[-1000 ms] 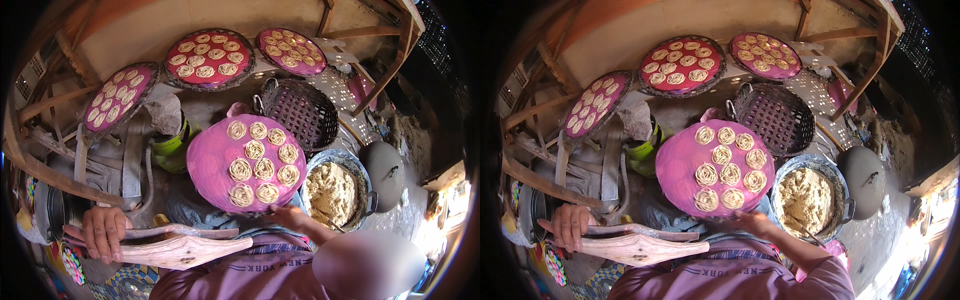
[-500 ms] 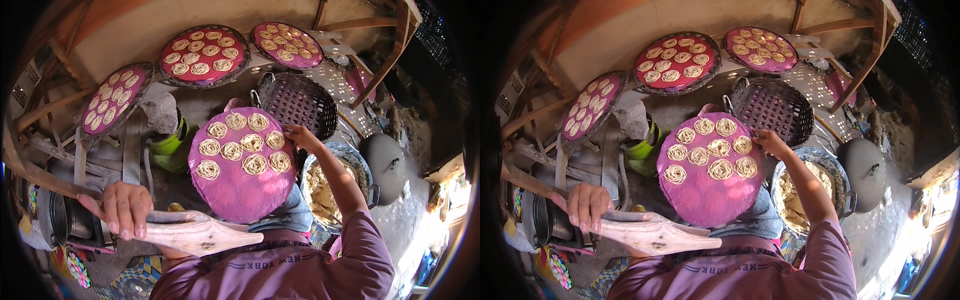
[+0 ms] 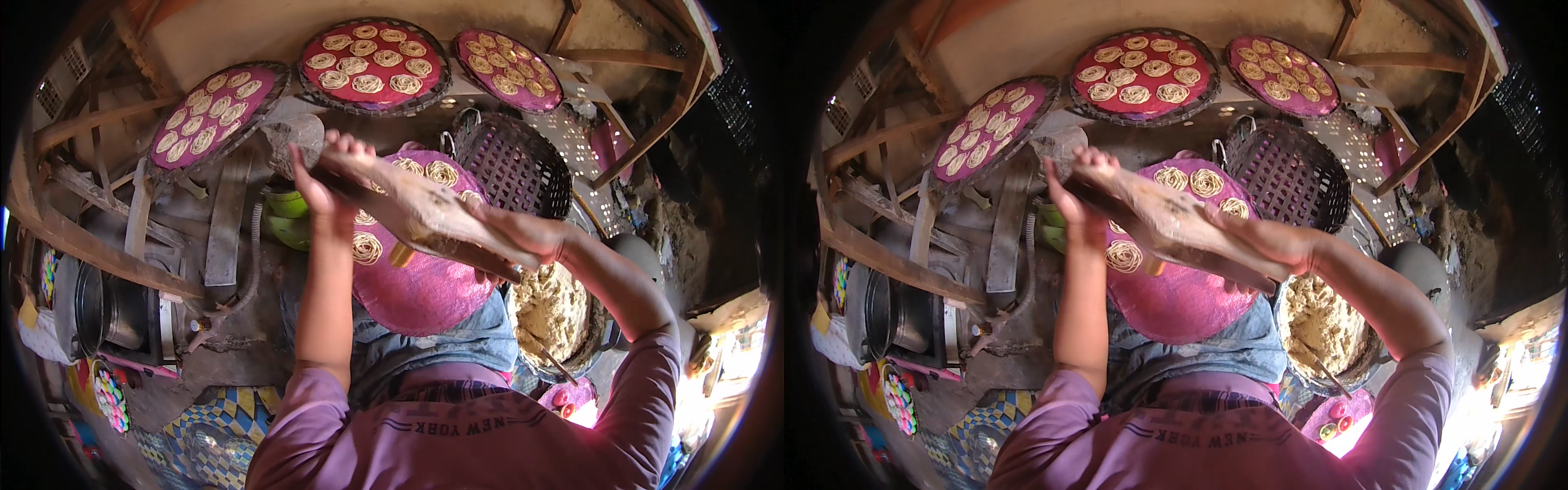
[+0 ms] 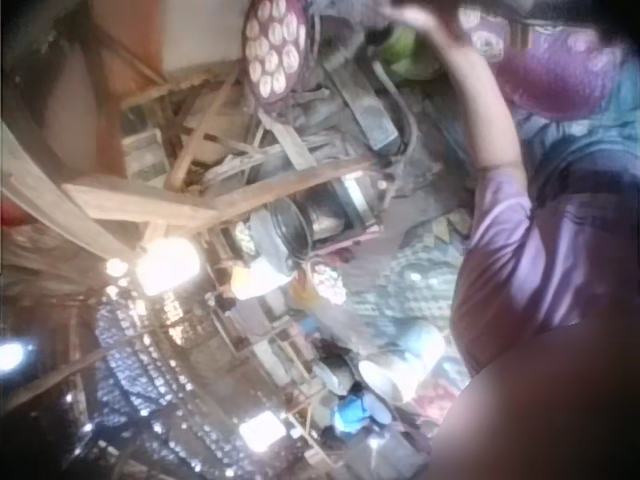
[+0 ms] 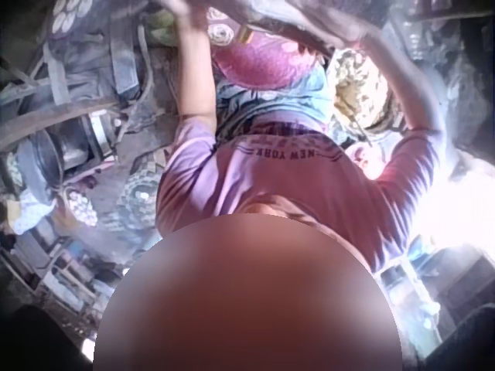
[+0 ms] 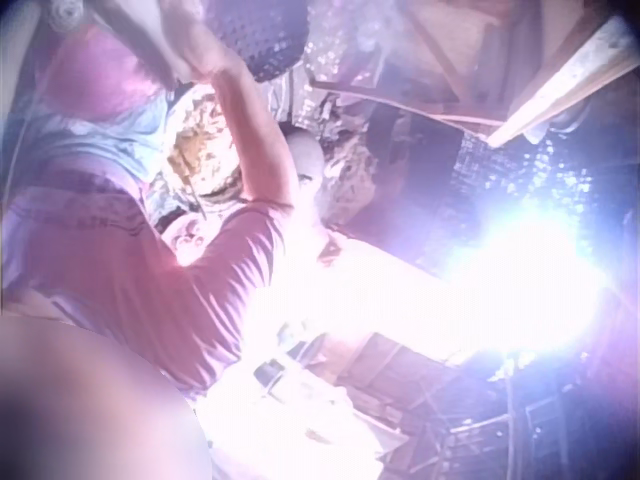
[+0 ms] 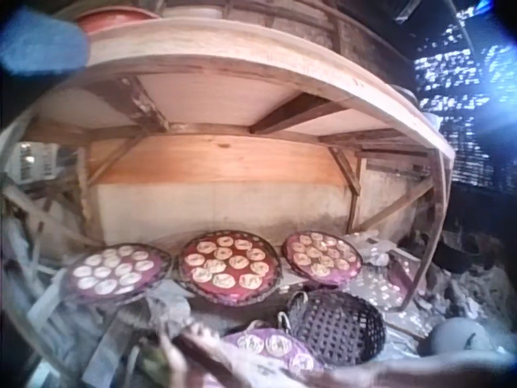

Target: The person scoops dough from a large pot and pipes it into spiral shapes onto purple trays using a wooden tool with a nozzle. The person repeatedly fills the tool and pipes multiple spirals, arranging them in rows on the trays.

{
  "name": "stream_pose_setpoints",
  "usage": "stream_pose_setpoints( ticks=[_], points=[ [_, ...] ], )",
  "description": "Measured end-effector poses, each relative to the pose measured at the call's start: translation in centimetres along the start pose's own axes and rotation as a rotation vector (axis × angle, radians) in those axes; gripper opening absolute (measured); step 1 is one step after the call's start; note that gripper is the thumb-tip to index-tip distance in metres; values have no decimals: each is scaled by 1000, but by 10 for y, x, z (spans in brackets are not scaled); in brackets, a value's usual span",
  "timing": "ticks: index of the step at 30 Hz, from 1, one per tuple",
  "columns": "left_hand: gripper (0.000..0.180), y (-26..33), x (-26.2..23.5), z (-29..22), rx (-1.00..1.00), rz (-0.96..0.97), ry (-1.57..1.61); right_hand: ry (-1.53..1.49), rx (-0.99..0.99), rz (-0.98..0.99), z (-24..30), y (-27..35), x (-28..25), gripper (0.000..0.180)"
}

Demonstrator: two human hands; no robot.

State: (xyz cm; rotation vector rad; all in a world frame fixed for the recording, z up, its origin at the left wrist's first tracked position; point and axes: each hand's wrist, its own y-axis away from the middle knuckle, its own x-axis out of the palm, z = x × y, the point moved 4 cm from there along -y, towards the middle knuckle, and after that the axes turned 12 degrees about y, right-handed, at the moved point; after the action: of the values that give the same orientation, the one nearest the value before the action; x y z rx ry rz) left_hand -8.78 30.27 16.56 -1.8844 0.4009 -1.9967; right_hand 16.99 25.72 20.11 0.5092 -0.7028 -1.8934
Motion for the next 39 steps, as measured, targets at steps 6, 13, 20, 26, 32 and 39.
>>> stream_pose_setpoints(
  ticks=[6,13,20,26,32,39],
  points=[
    [53,18,-51,-14,54,-72,73,344,18,-246,7,-14,12,80],
    [50,7,-32,-10,84,-56,76,292,72,-238,20,8,4,73],
    [54,13,-16,-15,85,-143,14,246,23,-286,10,1,13,73],
    [46,21,-59,7,0,-71,193,268,-9,-181,-21,3,-5,83],
    [37,25,-77,-14,95,-83,250,-819,-376,367,-69,-66,18,90],
    [36,27,-87,-17,124,-7,381,-783,-302,252,-90,-99,18,58]
  ],
)
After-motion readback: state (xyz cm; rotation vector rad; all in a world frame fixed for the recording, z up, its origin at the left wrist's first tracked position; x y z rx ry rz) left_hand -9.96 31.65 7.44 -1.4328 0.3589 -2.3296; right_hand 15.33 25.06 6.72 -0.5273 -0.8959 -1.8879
